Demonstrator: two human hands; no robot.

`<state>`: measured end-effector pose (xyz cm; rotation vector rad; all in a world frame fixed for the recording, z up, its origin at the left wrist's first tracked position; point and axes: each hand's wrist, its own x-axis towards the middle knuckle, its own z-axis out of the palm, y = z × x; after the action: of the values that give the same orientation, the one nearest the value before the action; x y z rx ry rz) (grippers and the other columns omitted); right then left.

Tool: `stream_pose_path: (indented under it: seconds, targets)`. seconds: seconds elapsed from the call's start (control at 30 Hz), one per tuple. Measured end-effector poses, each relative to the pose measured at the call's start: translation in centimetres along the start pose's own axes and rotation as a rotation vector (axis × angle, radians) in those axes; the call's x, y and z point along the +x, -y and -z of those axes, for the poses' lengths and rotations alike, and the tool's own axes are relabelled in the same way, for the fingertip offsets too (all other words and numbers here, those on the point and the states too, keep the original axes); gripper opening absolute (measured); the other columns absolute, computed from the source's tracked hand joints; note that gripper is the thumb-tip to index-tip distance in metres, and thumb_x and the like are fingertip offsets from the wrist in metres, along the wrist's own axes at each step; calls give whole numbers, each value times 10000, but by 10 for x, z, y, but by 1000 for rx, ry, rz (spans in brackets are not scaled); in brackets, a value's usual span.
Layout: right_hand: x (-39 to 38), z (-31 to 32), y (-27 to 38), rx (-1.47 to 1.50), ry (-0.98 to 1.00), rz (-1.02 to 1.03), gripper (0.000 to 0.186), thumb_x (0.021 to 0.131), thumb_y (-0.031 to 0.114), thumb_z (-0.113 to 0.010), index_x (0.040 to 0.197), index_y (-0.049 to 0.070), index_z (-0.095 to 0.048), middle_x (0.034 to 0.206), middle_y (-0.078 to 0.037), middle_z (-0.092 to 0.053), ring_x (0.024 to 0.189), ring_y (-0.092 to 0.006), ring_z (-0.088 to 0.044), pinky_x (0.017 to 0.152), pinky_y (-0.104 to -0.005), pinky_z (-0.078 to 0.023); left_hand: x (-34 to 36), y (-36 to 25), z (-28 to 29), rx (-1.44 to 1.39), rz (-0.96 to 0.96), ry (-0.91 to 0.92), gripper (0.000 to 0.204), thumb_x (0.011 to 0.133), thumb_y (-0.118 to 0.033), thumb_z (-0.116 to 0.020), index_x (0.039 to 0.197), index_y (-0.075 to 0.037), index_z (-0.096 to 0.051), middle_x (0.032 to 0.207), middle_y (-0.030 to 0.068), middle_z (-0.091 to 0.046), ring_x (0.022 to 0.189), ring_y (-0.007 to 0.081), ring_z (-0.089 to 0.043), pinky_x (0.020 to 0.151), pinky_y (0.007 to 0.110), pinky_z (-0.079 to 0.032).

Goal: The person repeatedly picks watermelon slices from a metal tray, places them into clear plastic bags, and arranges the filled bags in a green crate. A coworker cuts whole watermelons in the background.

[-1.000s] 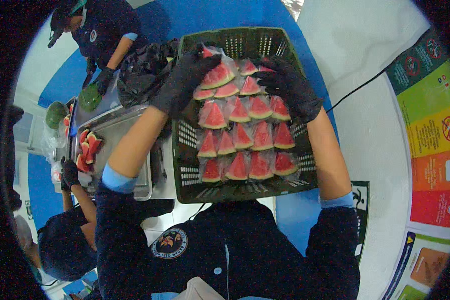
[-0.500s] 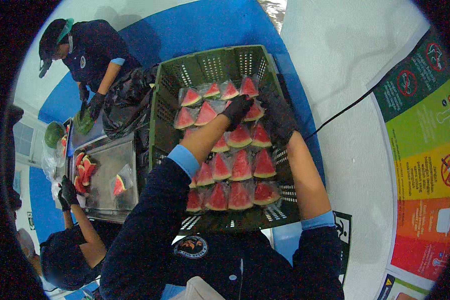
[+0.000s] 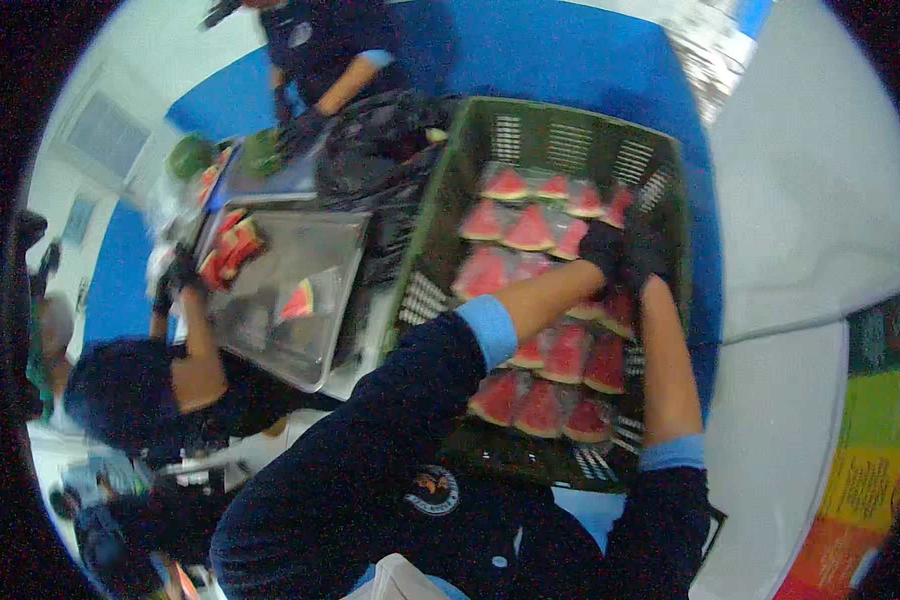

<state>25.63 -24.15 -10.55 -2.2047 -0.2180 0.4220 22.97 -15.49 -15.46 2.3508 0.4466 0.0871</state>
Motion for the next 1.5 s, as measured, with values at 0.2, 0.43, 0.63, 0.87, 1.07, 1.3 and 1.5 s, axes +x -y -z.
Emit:
stream_pose_path:
  seconds: [0.2,0.43,0.63,0.87,1.07,1.3,1.5]
  targets:
    - [-1,-31,-16,-406,193,258,699,885,504,-497,1414,71,-347,1403,-205,-405,1275,-348,-412,1056,-422,-331,-42,34,197,438,-395,-144,232,723,-261,-582,729,-58,-693,782,181,-672,754,332,-668,666,460,-519]
    - [-29,-44,14,-862,117,392,727,867,526,-516,1412,75,-349,1438,-218,-344,1347,-415,-268,1103,-470,-248,-201,250,361,448,247,-432,274,825,-277,-555,1022,-115,-656,973,168,-641,930,337,-615,783,447,-490]
    - [-67,-96,133,-266,-77,651,484,908,337,-542,1330,108,-480,1369,-165,-449,1299,-322,-385,1059,-408,-330,-269,337,316,532,38,-419,228,741,-171,-619,945,-75,-648,916,185,-602,863,359,-591,767,438,-488]
    - [-164,-202,251,125,373,901,464,828,155,-624,1279,116,-523,1199,-206,-568,1126,-369,-521,975,-399,-403,-286,339,376,300,106,-684,178,882,-190,-542,962,-62,-638,949,122,-616,862,311,-606,748,405,-485]
    - [-205,-286,292,540,792,594,554,856,219,-634,1357,85,-442,1181,-131,-595,1084,-242,-555,933,-343,-431,-310,304,424,-472,-67,-544,199,929,-80,-479,1053,28,-591,914,93,-642,834,164,-595,761,314,-483]
    - [-222,-281,333,292,824,607,362,828,193,-659,1148,34,-602,1020,-66,-606,871,-118,-542,778,-266,-445,-347,250,447,-195,7,-571,220,919,-159,-533,1063,-4,-593,961,147,-621,914,264,-597,827,356,-468]
    - [-234,-282,345,-78,878,572,454,747,228,-731,1116,27,-558,862,-113,-627,758,-172,-599,673,-310,-488,-360,255,453,-242,49,-525,233,917,-165,-525,1077,-10,-594,981,150,-620,950,276,-603,854,375,-466]
